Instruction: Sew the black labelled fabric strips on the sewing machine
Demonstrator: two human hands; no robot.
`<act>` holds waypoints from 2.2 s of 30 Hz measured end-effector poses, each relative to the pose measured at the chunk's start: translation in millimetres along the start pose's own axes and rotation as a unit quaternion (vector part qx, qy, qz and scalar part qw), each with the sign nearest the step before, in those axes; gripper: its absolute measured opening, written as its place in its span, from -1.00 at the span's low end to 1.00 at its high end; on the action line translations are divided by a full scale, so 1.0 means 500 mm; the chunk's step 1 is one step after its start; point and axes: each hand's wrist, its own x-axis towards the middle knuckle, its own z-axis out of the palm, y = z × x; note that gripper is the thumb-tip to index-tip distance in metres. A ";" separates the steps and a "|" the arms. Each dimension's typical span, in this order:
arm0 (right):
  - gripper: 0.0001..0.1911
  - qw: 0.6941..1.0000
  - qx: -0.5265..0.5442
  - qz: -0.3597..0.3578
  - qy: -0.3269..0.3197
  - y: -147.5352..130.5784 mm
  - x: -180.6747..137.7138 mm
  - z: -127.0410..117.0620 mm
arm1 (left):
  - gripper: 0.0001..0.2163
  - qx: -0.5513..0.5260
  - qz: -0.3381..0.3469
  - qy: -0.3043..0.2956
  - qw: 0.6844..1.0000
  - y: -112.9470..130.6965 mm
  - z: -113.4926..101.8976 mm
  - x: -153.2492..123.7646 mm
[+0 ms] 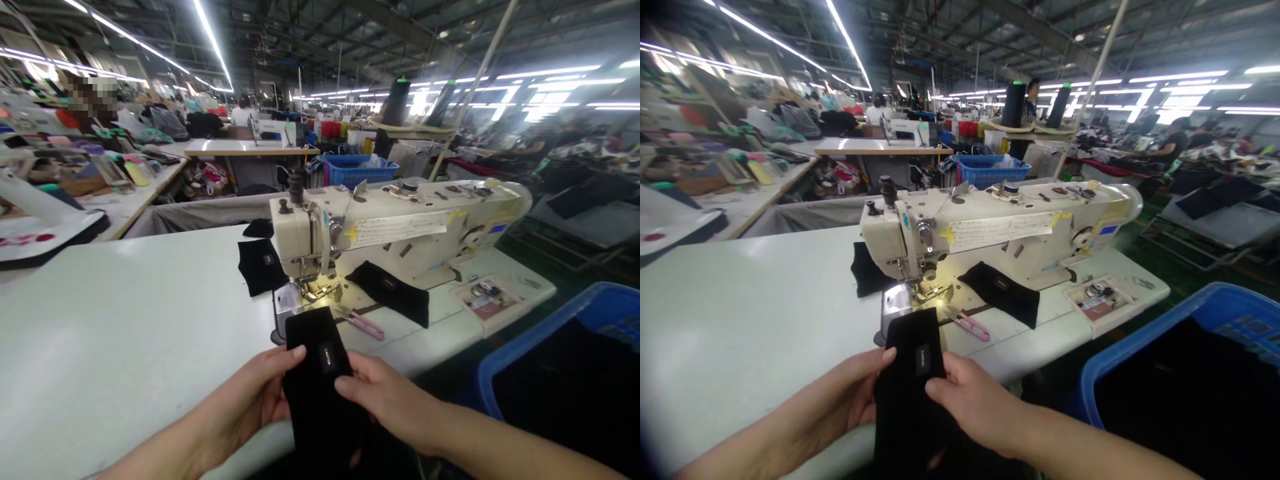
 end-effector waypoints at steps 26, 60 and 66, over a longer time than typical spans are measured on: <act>-0.36 0.973 -0.179 0.138 -0.040 0.053 0.021 0.008 | -0.85 0.592 0.393 0.169 0.683 0.121 -0.072 0.152; -0.73 0.630 -0.600 -0.490 0.056 0.045 0.036 -0.058 | -0.73 0.702 0.474 0.101 0.523 0.109 -0.110 0.133; -0.73 0.627 -0.604 -0.488 0.058 0.048 0.036 -0.053 | -0.75 0.708 0.475 0.097 0.513 0.111 -0.117 0.136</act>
